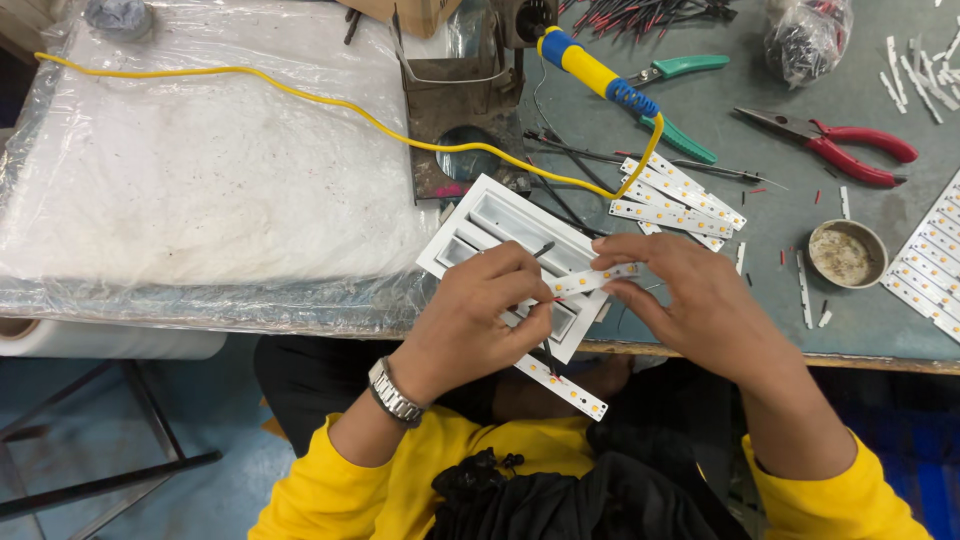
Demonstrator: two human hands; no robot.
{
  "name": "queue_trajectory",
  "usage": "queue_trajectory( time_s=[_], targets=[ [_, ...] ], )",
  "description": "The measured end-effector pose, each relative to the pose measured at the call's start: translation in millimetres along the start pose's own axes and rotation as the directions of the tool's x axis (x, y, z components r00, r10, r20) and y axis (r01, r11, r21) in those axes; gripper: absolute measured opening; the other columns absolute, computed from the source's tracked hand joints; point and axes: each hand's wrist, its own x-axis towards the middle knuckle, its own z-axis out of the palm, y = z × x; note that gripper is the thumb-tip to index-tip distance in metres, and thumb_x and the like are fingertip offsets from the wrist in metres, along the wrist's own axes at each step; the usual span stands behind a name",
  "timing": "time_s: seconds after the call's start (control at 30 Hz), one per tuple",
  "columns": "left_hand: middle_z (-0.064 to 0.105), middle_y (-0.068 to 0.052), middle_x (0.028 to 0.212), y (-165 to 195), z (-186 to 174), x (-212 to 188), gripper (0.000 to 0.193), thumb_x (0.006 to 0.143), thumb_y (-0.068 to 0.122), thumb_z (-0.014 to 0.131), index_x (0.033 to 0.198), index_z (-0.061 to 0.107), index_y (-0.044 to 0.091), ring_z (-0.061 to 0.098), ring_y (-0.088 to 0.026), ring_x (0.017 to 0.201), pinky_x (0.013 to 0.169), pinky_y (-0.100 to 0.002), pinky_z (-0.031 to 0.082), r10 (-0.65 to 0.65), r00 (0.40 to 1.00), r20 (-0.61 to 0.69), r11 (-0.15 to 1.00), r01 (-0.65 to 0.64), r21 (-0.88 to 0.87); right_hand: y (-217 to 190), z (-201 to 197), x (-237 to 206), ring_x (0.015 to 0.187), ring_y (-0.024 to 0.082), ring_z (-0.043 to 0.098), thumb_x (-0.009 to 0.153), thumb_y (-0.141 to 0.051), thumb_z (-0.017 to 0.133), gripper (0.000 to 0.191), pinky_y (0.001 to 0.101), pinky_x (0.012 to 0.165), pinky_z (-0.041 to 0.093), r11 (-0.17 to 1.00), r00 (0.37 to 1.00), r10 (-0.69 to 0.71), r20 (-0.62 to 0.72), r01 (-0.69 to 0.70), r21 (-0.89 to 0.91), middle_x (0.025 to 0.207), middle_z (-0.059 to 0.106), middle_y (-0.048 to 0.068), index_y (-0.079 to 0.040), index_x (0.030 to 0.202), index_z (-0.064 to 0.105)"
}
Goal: The person solders wires to LED strips inside a white plastic housing. They dip wire ends into a small metal container, place LED strips into the housing slots, and use a soldering iron to attach wires to the strip contacts.
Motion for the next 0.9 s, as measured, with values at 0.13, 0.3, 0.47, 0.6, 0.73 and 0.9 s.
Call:
queue_trajectory(
  time_s=[0.13,0.3,0.47,0.6,0.73,0.9],
  targets=[
    [0.064,-0.006,0.095,-8.3,-3.4,2.4,0.009,0.086,0.009,0.074,0.091,0.068,0.007,0.067,-0.024,0.082,0.072,-0.035,0.053,-0.032,0.996,0.079,0.999,0.031,0.015,2.2,2.3,5.4,0.1,0.03,0.071,0.087,-0.012,0.075,0.036,0.0397,0.085,0.056,1.0,0.999,-0.002,0.037,0.001,0.024,0.112,0.074,0.007,-0.007,0.12,0.064],
    [0.067,-0.005,0.101,-10.2,-2.6,3.0,0.01,0.087,0.009,0.074,0.094,0.068,0.006,0.068,-0.024,0.09,0.077,-0.035,0.055,0.016,0.995,0.102,0.999,-0.02,0.035,3.4,2.4,6.4,0.102,0.03,0.071,0.086,-0.011,0.075,0.038,0.0402,0.086,0.056,0.999,0.999,-0.028,0.037,0.027,0.039,0.11,0.075,0.005,-0.008,0.122,0.063],
    [0.07,-0.006,0.105,-4.1,-0.5,3.4,0.011,0.088,0.008,0.073,0.095,0.066,0.005,0.066,-0.025,0.094,0.081,-0.036,0.055,0.062,0.992,0.113,0.989,-0.076,0.124,3.9,3.2,6.9,0.098,0.028,0.071,0.087,-0.011,0.075,0.042,0.0392,0.084,0.056,0.997,0.999,-0.023,0.038,0.02,0.08,0.106,0.076,0.004,-0.008,0.127,0.063],
    [0.07,-0.004,0.103,0.5,-0.9,2.3,0.009,0.088,0.008,0.073,0.093,0.066,0.006,0.065,-0.024,0.091,0.079,-0.036,0.054,0.062,0.989,0.132,0.974,-0.089,0.208,5.4,3.5,7.3,0.097,0.027,0.072,0.087,-0.011,0.075,0.042,0.0388,0.084,0.057,0.995,0.999,-0.031,0.042,0.027,0.091,0.105,0.077,0.004,-0.009,0.128,0.063],
    [0.068,-0.005,0.107,0.4,-2.2,2.3,0.011,0.088,0.008,0.072,0.096,0.065,0.005,0.064,-0.024,0.091,0.078,-0.035,0.054,0.113,0.985,0.129,0.963,-0.14,0.232,7.0,3.5,7.1,0.096,0.027,0.072,0.088,-0.013,0.075,0.042,0.0388,0.083,0.056,0.995,0.998,-0.037,0.05,0.032,0.094,0.106,0.077,0.004,-0.009,0.128,0.063],
    [0.069,-0.002,0.106,0.0,-3.6,2.9,0.012,0.088,0.012,0.075,0.095,0.066,0.007,0.063,-0.021,0.091,0.074,-0.034,0.052,0.149,0.976,0.161,0.923,-0.196,0.332,6.1,3.5,8.7,0.097,0.027,0.072,0.087,-0.014,0.075,0.044,0.0392,0.084,0.056,0.995,0.998,-0.02,0.063,0.014,0.096,0.104,0.077,0.004,-0.01,0.129,0.063]
  ],
)
